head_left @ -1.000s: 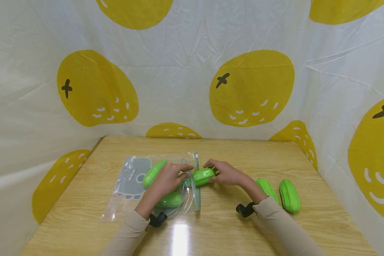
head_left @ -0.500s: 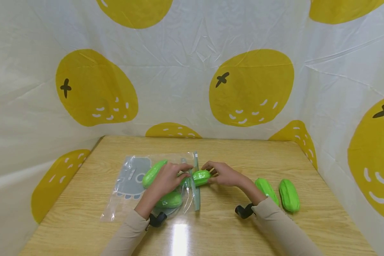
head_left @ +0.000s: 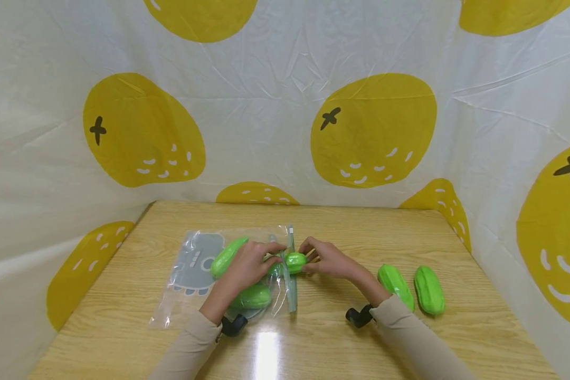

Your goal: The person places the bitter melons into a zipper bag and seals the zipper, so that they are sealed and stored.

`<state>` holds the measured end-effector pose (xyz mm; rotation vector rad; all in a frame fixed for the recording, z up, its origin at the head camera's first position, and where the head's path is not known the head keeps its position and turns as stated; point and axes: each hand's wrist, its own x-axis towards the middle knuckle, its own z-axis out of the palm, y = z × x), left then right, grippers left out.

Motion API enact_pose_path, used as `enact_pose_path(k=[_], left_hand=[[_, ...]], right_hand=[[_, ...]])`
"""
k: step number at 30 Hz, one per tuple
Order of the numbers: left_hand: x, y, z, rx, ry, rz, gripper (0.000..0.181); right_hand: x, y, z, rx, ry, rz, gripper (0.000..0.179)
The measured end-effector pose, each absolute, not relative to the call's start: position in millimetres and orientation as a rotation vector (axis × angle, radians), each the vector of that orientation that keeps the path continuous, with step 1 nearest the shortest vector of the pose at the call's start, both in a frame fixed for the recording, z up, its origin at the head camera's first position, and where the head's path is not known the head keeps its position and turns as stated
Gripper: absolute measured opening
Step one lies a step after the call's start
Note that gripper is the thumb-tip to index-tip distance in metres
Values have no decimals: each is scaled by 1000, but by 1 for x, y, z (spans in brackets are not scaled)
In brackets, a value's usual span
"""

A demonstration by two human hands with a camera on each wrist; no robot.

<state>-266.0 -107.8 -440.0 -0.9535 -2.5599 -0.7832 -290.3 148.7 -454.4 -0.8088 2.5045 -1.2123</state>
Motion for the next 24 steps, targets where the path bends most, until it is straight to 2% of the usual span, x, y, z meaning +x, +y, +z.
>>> enact_pose_path(k=[24], left_hand=[[-266,-109,-440,-938,-2568,-769,29]], right_hand=[[-288,135,-459,-852,2514,-1264,16]])
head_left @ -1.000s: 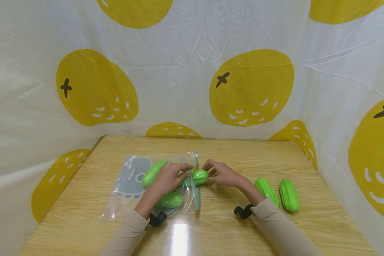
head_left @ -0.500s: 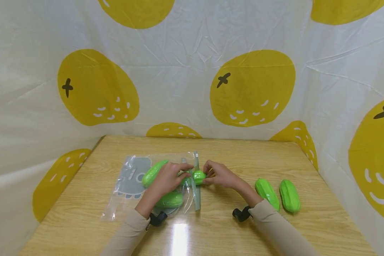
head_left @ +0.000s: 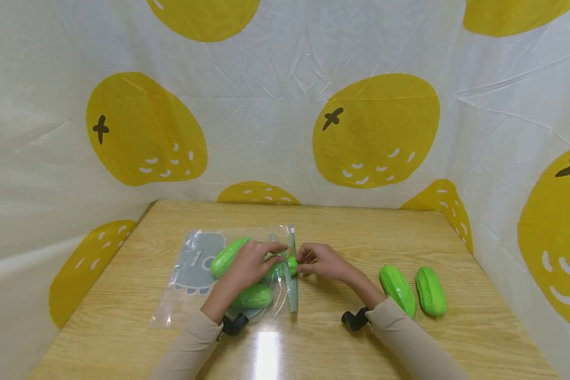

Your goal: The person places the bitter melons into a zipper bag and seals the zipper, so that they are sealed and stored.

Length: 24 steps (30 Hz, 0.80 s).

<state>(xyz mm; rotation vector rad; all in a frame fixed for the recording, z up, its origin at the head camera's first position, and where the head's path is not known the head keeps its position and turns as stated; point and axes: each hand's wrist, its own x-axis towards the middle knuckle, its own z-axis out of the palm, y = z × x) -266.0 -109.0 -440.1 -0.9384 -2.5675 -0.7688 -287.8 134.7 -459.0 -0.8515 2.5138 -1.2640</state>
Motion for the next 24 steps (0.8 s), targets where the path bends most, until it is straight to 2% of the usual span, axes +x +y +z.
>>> enact_pose_path(k=[24], left_hand=[[-267,-109,-443,-945,-2516,-790,24]], right_hand=[[-287,106,-472,-1014,2222,-1394,21]])
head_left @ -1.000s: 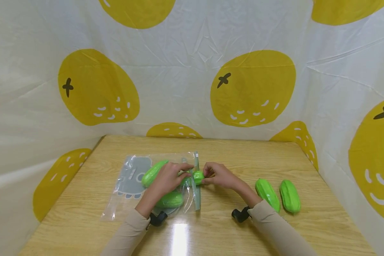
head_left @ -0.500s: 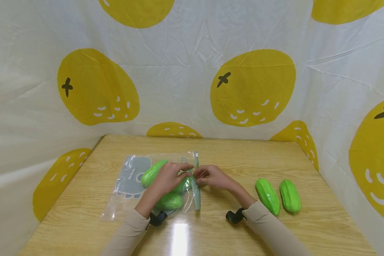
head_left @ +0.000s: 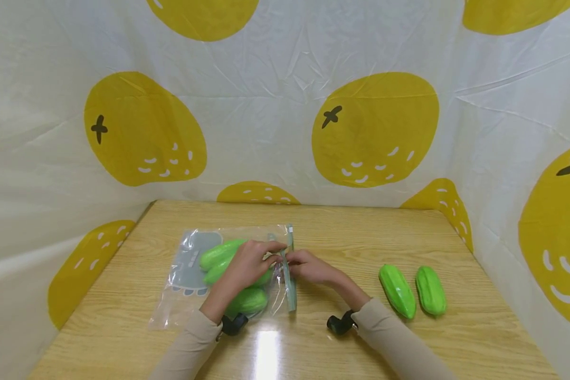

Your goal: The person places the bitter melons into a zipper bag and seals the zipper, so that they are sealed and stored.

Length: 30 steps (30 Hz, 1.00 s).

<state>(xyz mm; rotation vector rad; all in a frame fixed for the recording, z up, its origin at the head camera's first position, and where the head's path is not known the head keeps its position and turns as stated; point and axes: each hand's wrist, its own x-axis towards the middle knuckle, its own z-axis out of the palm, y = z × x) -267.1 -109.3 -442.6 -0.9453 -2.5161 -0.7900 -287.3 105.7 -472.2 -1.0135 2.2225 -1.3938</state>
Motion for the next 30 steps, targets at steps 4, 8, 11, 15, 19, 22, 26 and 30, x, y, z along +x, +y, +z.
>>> enact_pose_path(k=[4,8,11,15,19,22,26,30], left_hand=[[-267,-109,-442,-952,-2511,-798,24],[-267,-109,-442,-951,-2515,-795,24],[-268,-109,-442,-951,-2519,-786,25],[-269,-109,-443,-949,-2526,-773,25],[-269,-109,-443,-948,-2532,-771,25],[-268,-108,-443,-948,-2531,-766,25],[-268,-109,-443,-947,-2531,-769,26],[-268,-109,-443,-942,-2542,-767,26]], right_hand=[[-286,105,-473,-1035,2155,-1398,24],[-286,107,-474,-1019,2112,-1387,25],[-287,112,-473,-970,2120,-1386,25],[-286,120,-471,-894,2117,-1438,26],[-286,130,-466,-841,2079,-1509,28],[-285,137,-462,-825,2093,-1529,30],[-285,145,-456,-818,2121,-1522,33],[-285,154,-450,-812,2148,-1505,34]])
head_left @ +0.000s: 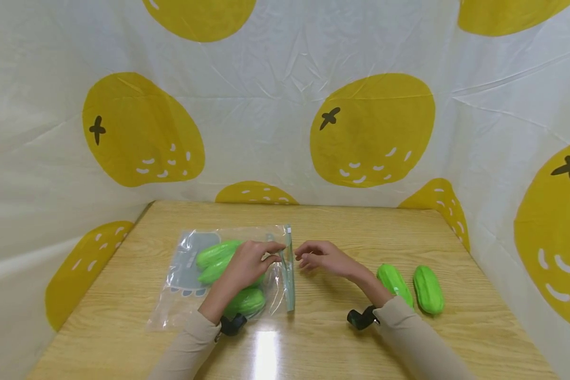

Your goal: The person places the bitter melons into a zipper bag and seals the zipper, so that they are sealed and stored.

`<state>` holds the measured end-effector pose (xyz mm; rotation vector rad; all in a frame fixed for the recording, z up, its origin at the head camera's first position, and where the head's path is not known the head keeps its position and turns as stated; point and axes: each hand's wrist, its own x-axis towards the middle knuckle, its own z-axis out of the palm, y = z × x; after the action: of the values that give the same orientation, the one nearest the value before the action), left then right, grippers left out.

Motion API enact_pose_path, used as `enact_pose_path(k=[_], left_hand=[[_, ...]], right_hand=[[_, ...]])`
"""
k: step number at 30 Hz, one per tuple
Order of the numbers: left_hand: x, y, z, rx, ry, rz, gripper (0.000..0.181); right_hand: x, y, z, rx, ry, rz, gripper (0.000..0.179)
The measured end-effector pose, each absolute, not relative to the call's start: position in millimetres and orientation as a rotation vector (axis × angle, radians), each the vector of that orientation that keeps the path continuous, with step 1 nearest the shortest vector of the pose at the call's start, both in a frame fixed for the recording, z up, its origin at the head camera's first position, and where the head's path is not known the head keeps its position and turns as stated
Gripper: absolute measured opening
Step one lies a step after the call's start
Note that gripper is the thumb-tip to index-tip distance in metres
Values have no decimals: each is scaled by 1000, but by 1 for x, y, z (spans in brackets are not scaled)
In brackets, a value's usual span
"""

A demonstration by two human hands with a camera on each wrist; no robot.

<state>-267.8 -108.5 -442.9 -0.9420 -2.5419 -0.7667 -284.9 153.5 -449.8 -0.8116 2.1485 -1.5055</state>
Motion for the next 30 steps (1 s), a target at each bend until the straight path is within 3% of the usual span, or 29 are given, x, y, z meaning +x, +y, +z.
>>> enact_pose_path(k=[30], left_hand=[[-270,-109,-446,-956,-2522,-752,25]], right_hand=[[-283,212,-425,-813,2380,-1344,25]])
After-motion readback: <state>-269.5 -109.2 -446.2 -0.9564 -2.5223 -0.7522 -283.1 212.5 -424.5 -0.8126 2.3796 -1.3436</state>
